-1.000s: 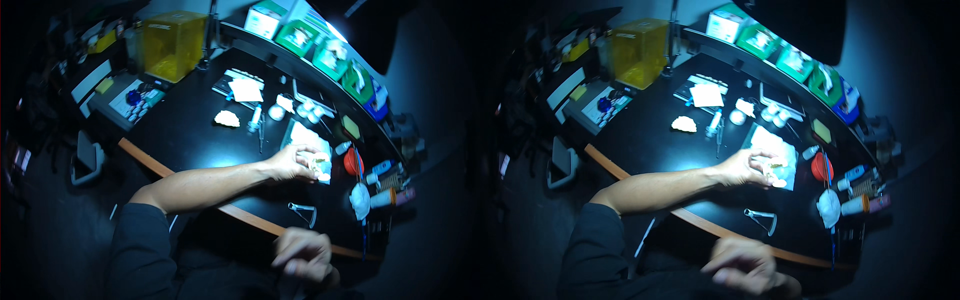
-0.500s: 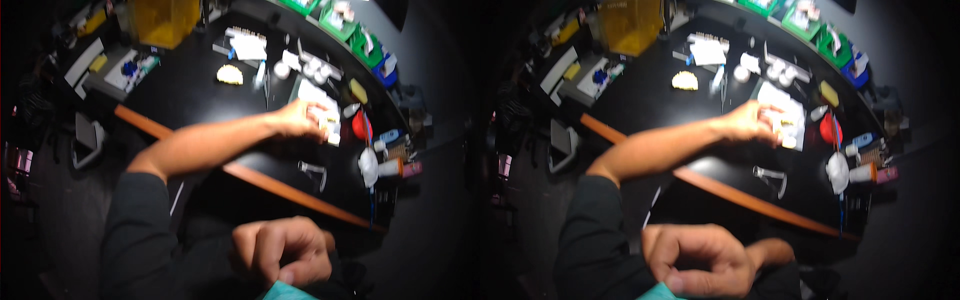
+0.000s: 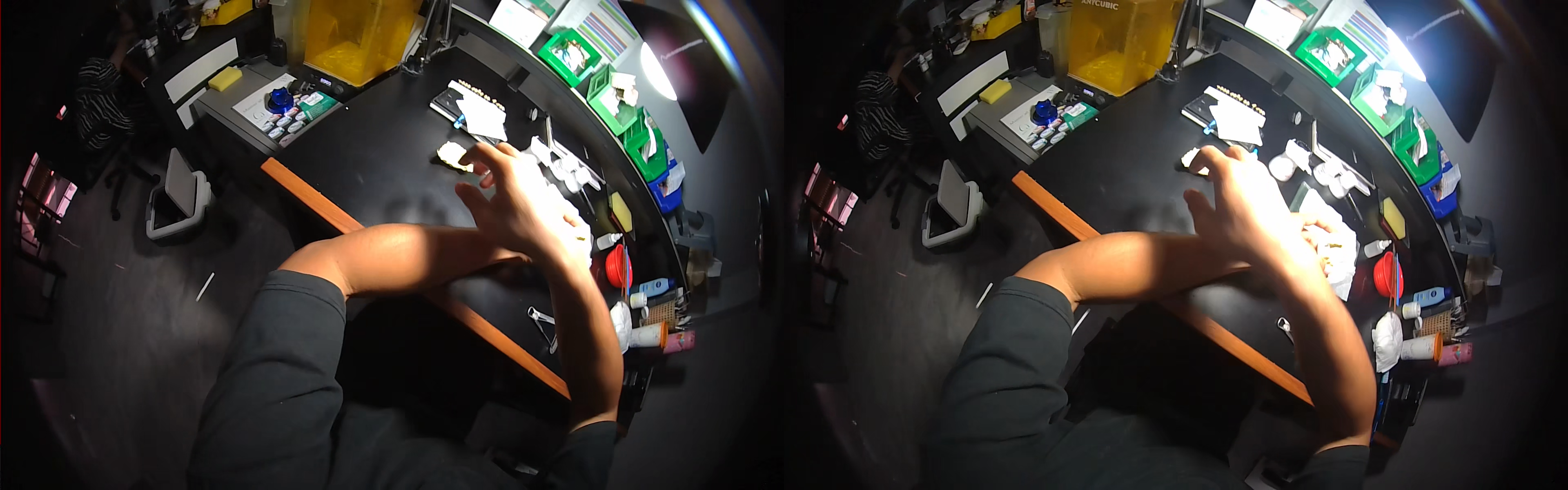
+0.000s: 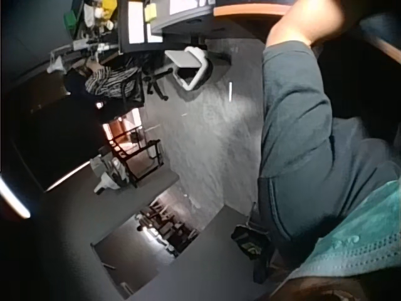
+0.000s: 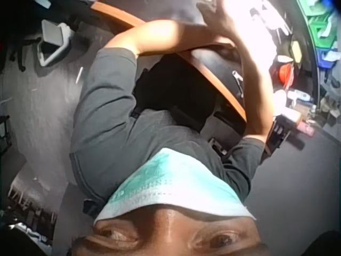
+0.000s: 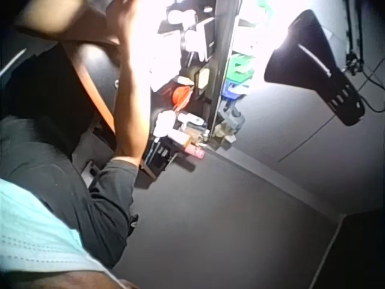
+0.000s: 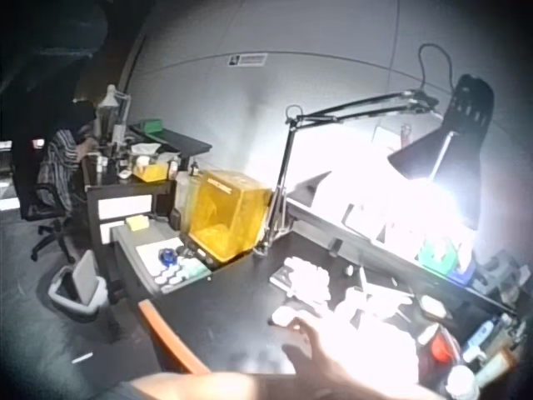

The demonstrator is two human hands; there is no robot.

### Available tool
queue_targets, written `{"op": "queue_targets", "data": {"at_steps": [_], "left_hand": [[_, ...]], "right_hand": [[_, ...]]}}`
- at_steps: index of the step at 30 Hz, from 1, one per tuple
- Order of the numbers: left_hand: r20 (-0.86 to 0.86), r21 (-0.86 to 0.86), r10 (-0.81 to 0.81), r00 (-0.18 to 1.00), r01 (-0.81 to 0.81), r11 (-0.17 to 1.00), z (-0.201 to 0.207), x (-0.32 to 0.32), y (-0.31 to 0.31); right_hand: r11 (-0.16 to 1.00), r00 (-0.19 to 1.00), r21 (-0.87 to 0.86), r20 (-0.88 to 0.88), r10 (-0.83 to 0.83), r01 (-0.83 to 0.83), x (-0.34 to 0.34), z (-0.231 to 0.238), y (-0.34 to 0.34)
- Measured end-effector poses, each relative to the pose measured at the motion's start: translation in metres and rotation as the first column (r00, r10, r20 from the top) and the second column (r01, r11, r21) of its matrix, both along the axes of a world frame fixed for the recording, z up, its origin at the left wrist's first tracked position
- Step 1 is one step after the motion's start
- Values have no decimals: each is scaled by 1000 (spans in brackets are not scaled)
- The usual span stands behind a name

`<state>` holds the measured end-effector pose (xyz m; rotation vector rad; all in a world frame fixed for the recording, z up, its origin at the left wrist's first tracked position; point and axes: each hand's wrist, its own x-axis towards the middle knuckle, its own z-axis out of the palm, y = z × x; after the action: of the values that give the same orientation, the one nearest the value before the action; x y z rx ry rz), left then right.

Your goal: The person assembles a two-piece denture by hand, repeatedly pressing the upper and lower halves together and separating them to check alignment. The person then uses a pen-like tool to mark or adjust the inner surface of the denture.

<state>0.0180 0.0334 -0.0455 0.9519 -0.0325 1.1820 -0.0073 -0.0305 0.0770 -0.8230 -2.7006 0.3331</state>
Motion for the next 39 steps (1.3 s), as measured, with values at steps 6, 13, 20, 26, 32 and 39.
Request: {"op": "queue_targets", "data": {"at_steps": [6, 13, 20, 26, 32, 39], "left_hand": [[255, 187, -250, 934, 206, 960, -21, 31, 44], [322, 171, -555, 767, 529, 831, -29, 30, 65], [365, 140, -462, 808, 443, 885, -21, 42, 48], [-317, 140, 271, 909, -238, 961, -5, -12, 8], [-346, -49, 171, 922, -200, 979, 16, -25, -7], [-495, -55, 119, 861, -167, 984, 17, -23, -16]], "right_hand": [[958, 830, 17, 495, -257, 287, -61, -43, 70], [944, 776, 159, 539, -328, 288, -79, -63, 68], [997, 992, 10, 104, -72, 71, -35, -34, 73], [699, 860, -648, -502, -95, -301, 62, 38, 23], [718, 617, -608, -720, -319, -338, 186, 24, 23], [968, 690, -188, -679, -251, 166, 243, -35, 37]]}}
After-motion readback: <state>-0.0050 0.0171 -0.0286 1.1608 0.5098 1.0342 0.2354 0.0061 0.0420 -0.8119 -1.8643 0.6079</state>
